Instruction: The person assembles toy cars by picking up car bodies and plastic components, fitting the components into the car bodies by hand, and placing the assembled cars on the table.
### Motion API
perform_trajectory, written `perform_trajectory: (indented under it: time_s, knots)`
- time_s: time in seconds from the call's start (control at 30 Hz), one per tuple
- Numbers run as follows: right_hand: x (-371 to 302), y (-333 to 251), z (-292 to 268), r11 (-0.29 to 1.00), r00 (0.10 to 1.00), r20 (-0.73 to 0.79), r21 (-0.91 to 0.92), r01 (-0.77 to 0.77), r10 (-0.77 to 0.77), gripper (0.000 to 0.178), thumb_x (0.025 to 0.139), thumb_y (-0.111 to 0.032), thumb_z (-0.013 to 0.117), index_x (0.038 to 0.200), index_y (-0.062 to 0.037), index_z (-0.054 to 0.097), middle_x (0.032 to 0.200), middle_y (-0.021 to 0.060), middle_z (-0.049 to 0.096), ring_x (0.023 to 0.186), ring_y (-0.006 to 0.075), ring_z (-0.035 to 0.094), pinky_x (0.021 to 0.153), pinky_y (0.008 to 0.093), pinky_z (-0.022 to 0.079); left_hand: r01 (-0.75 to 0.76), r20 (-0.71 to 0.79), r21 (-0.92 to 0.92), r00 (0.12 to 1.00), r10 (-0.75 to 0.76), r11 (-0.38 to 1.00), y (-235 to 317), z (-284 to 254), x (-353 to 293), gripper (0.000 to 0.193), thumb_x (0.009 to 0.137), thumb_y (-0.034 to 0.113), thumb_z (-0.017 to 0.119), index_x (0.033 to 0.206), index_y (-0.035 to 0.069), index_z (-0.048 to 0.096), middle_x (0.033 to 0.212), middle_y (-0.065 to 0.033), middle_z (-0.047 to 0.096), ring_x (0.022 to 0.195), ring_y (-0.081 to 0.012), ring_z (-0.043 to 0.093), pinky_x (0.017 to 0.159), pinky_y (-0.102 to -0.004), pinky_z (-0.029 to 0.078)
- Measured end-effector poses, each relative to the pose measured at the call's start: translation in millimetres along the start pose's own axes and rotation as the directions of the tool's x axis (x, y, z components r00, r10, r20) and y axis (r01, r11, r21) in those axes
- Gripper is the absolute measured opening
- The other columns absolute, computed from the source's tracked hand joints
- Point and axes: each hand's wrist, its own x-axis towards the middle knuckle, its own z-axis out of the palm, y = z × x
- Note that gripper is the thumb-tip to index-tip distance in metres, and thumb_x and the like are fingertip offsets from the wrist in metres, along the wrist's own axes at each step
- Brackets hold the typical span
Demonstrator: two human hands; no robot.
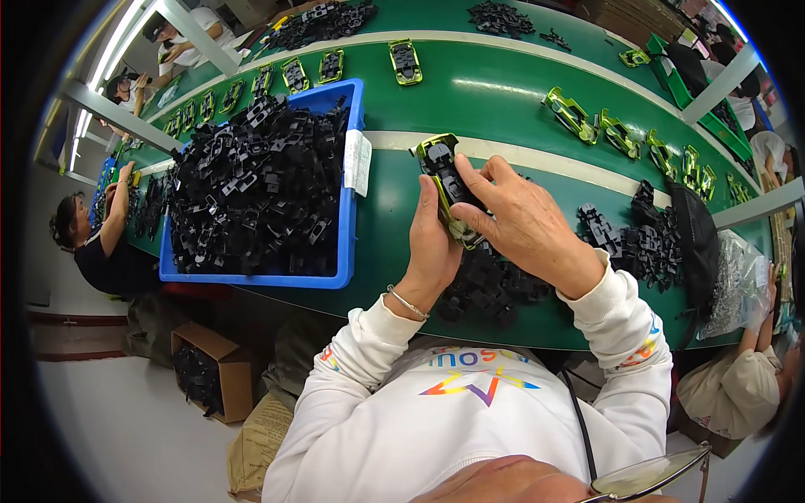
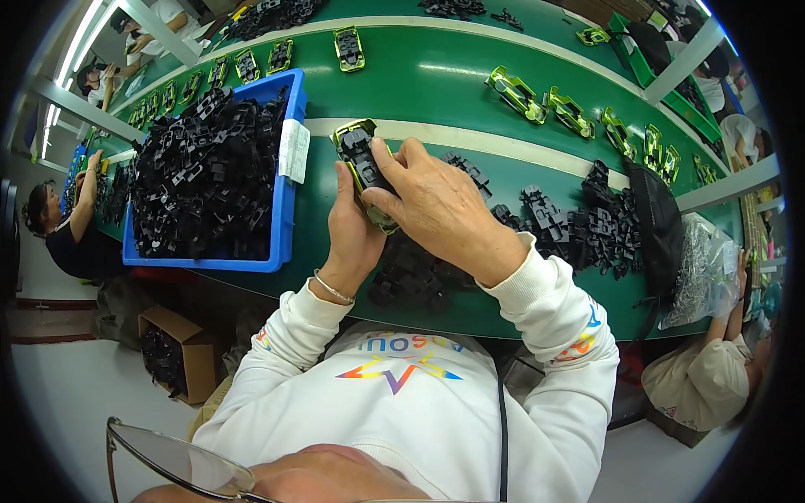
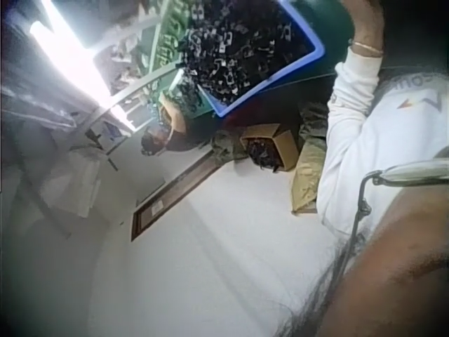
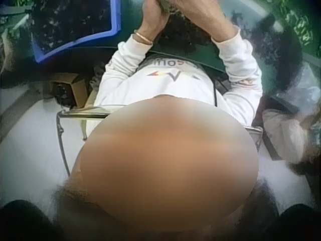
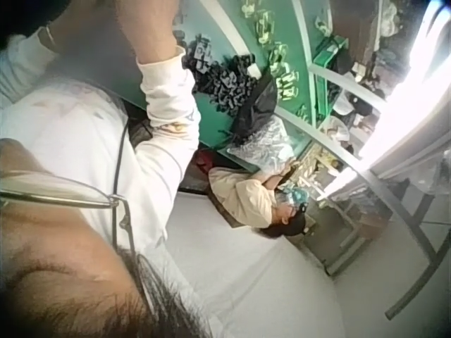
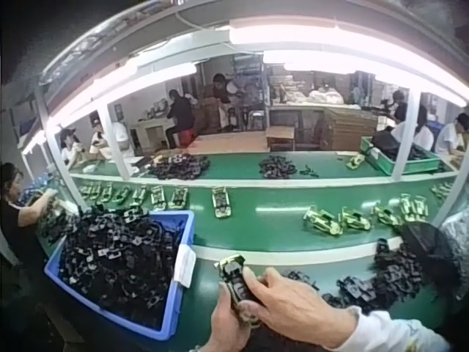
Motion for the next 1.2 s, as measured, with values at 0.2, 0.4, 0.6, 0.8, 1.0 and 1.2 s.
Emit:
perform_trajectory:
  time_s: [0.2,0.4,0.6,0.8,1.0,1.2]
  knots:
    - [-3.0,-2.0,-9.0,0.957,0.995,0.028,-0.272,0.103,-0.099,0.053,0.090,-0.036,0.065,0.131,-0.0049,0.054,0.099,0.0128,0.056,0.079,0.0292,0.061,0.068,0.0399,0.050,-0.076,0.035,0.135,0.997,0.072,0.988,-4.0,-4.2,1.3,0.054,0.105,0.050,0.035,0.135,0.006,0.046,0.124,-0.0105,0.059,0.112,-0.0202,0.061,0.094,-0.0359,0.051]
    - [-4.7,8.5,-6.9,0.998,0.998,0.013,-0.018,0.059,-0.059,0.048,0.091,-0.029,0.067,0.132,-0.0074,0.055,0.105,0.0128,0.056,0.082,0.0286,0.062,0.072,0.0369,0.052,-0.002,-0.025,0.112,1.000,0.005,0.994,1.3,-5.1,3.7,0.044,0.094,0.025,0.049,0.133,0.004,0.043,0.119,-0.0095,0.059,0.107,-0.0192,0.061,0.090,-0.0338,0.053]
    - [-8.0,25.0,12.6,0.719,0.962,-0.077,0.680,-0.142,0.263,0.039,0.096,-0.021,0.064,0.129,-0.0024,0.058,0.115,0.0043,0.061,0.087,0.0083,0.057,0.070,0.0245,0.047,-0.191,0.058,0.276,0.982,0.182,0.942,7.0,-0.6,9.9,0.047,0.098,0.028,0.046,0.136,0.002,0.041,0.134,-0.0134,0.056,0.108,-0.0176,0.059,0.094,-0.0314,0.049]
    - [-0.2,32.1,23.7,0.392,0.898,0.341,0.813,-0.431,0.279,0.035,0.097,-0.028,0.065,0.107,0.0047,0.069,0.083,0.0012,0.067,0.070,0.0048,0.054,0.062,0.0246,0.046,-0.227,0.127,0.455,0.974,0.189,0.861,3.7,-1.7,10.2,0.046,0.101,0.026,0.041,0.137,-0.002,0.043,0.134,-0.0157,0.057,0.113,-0.0196,0.059,0.100,-0.0328,0.046]
    - [13.9,52.9,42.1,0.418,0.877,0.350,0.779,-0.468,0.329,0.033,0.096,-0.028,0.066,0.101,0.0041,0.072,0.082,0.0026,0.069,0.070,0.0055,0.058,0.062,0.0249,0.048,-0.199,0.138,0.488,0.979,0.150,0.850,-1.5,-23.4,29.8,0.045,0.104,0.030,0.043,0.136,-0.001,0.043,0.135,-0.0146,0.055,0.114,-0.0180,0.057,0.100,-0.0307,0.045]
    - [87.6,128.8,67.2,0.475,0.874,0.259,0.757,-0.448,0.412,0.032,0.094,-0.028,0.067,0.096,0.0033,0.072,0.082,0.0049,0.070,0.067,0.0094,0.063,0.058,0.0274,0.051,-0.118,0.028,0.428,0.993,0.118,0.896,8.4,-26.6,30.1,0.054,0.104,0.027,0.048,0.147,-0.002,0.031,0.143,-0.0168,0.047,0.127,-0.0230,0.050,0.105,-0.0326,0.039]
